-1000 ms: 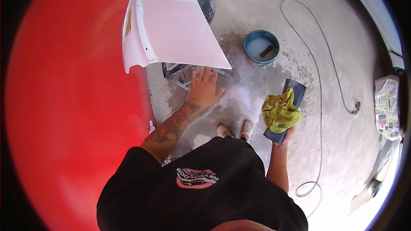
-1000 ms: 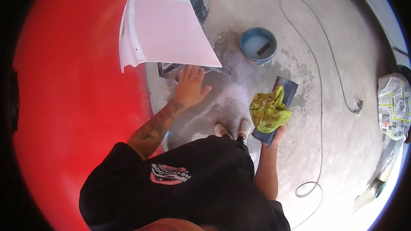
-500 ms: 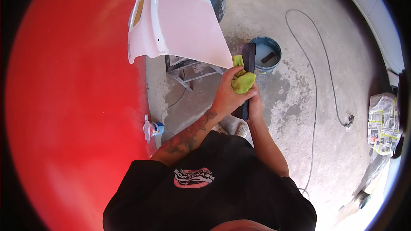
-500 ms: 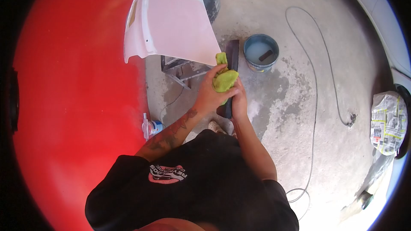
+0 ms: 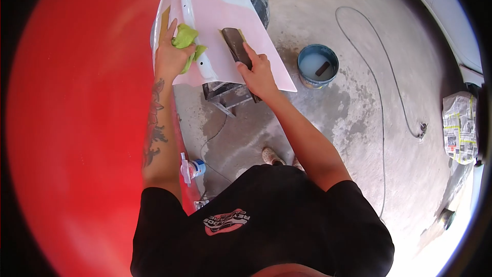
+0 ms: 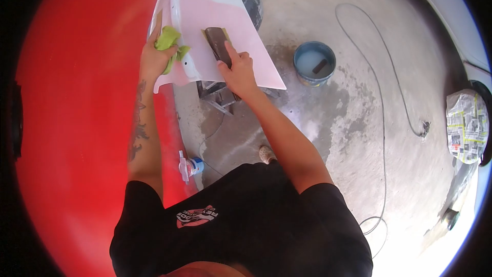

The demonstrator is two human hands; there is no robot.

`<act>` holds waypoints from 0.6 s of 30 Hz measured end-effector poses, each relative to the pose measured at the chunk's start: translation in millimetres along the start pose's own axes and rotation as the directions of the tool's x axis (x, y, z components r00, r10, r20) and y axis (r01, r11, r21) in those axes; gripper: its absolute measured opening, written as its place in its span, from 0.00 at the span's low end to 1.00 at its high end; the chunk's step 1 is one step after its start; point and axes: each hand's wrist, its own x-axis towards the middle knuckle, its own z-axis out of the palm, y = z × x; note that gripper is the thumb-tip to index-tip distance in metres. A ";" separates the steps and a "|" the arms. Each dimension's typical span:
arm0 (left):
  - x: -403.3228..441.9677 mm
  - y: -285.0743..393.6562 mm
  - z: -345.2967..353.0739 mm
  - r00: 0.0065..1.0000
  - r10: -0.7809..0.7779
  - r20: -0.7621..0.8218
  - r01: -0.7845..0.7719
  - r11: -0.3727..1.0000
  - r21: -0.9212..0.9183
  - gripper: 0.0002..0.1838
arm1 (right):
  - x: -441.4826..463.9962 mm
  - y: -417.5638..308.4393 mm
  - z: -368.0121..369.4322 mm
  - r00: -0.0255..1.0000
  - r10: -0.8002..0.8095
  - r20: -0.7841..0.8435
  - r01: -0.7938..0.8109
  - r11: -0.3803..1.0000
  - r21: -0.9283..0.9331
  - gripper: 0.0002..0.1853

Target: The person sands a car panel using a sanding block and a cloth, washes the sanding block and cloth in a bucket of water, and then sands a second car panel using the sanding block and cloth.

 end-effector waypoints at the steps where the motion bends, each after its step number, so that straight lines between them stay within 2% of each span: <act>1: 9.3 -22.5 8.5 0.998 -0.004 0.067 -0.003 0.995 0.104 0.48 | 6.9 0.3 14.8 1.000 -0.021 -0.012 0.021 1.000 0.004 0.36; 2: 15.5 -44.4 18.6 0.991 -0.016 0.131 -0.012 0.978 0.206 0.53 | 9.7 2.9 25.7 1.000 -0.006 0.021 0.007 0.998 -0.056 0.36; 3: 15.0 -58.7 31.9 0.987 -0.038 0.154 0.004 0.976 0.217 0.58 | 13.6 1.5 33.6 0.999 0.010 0.051 -0.004 0.993 -0.117 0.36; 4: 15.6 -66.5 40.0 0.991 0.026 0.133 -0.047 0.987 0.157 0.58 | 19.1 -1.8 36.1 0.996 0.035 0.079 -0.020 0.984 -0.178 0.35; 6: -0.7 -83.3 45.1 0.986 0.146 0.078 -0.149 0.988 0.034 0.57 | 14.8 -6.4 37.0 0.994 0.066 0.091 -0.049 0.983 -0.176 0.35; 7: -12.2 -72.4 45.0 0.987 0.159 0.009 -0.157 0.981 -0.115 0.46 | 12.6 -7.2 37.2 0.995 0.057 0.076 -0.041 0.979 -0.199 0.35; 10: -29.7 -89.6 68.0 0.915 0.322 -0.245 -0.345 0.937 -0.057 0.33 | 13.4 -17.7 31.5 0.996 0.068 0.063 -0.046 0.952 -0.302 0.33; 11: -27.7 -89.8 68.4 0.905 0.325 -0.274 -0.355 0.933 -0.065 0.25 | 16.9 -20.5 30.5 0.995 0.077 0.061 -0.051 0.938 -0.342 0.33; 14: 3.5 -85.7 51.6 0.900 0.389 -0.195 -0.408 0.911 -0.062 0.25 | 28.0 -21.3 35.1 0.996 0.070 0.054 -0.047 0.936 -0.350 0.31; 17: 69.4 -54.4 44.1 0.878 0.450 -0.163 -0.460 0.888 -0.027 0.21 | 88.1 -42.7 47.1 0.993 0.084 0.086 -0.051 0.939 -0.339 0.28; 18: 87.6 -40.8 43.8 0.898 0.423 -0.120 -0.428 0.904 -0.017 0.21 | 105.9 -43.9 54.0 0.994 0.079 0.072 -0.050 0.937 -0.347 0.28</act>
